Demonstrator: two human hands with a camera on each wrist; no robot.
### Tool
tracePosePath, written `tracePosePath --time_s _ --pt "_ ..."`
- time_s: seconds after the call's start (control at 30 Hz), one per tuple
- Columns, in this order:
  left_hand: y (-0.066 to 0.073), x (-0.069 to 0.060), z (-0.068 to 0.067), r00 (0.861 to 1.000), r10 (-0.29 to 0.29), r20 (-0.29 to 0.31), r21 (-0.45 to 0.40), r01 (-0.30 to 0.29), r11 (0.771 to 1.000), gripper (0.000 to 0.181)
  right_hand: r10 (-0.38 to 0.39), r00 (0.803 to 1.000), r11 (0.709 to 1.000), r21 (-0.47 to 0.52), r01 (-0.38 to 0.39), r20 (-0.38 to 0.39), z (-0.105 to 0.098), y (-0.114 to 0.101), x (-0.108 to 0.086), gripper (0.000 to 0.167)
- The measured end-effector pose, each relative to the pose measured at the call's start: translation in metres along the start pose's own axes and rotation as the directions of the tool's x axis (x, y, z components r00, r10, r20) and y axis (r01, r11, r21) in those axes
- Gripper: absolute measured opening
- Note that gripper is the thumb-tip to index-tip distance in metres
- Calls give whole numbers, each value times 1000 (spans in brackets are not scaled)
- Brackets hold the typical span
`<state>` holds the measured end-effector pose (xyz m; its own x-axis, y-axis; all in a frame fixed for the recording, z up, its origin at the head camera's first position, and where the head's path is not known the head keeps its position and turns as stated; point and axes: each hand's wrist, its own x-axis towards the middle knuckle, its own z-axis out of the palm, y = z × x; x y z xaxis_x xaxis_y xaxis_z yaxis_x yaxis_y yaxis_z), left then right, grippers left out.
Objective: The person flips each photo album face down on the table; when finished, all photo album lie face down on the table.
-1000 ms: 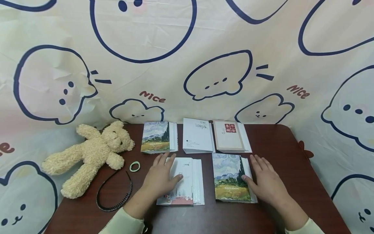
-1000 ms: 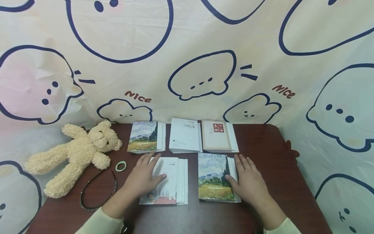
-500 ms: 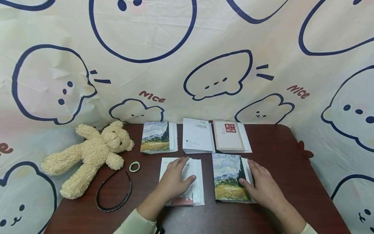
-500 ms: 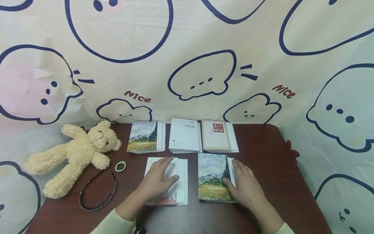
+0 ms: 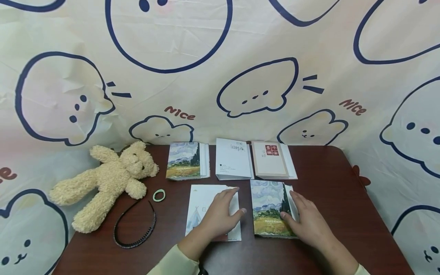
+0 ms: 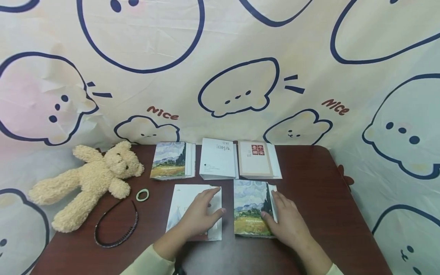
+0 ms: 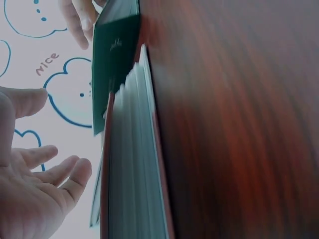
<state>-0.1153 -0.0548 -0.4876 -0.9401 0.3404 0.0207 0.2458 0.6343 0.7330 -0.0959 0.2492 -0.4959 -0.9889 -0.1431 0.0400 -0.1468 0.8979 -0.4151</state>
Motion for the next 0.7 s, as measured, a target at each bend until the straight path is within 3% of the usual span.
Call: tracePosePath --time_s 0.27,0.7 --pt "8 3 17 997 -5 78 -189 20 982 72 -4 1000 1000 16 4 4 1 0 -2 81" --pt "21 8 36 984 -87 155 -336 135 932 78 -7 998 999 50 4 55 6 -1 -1 81"
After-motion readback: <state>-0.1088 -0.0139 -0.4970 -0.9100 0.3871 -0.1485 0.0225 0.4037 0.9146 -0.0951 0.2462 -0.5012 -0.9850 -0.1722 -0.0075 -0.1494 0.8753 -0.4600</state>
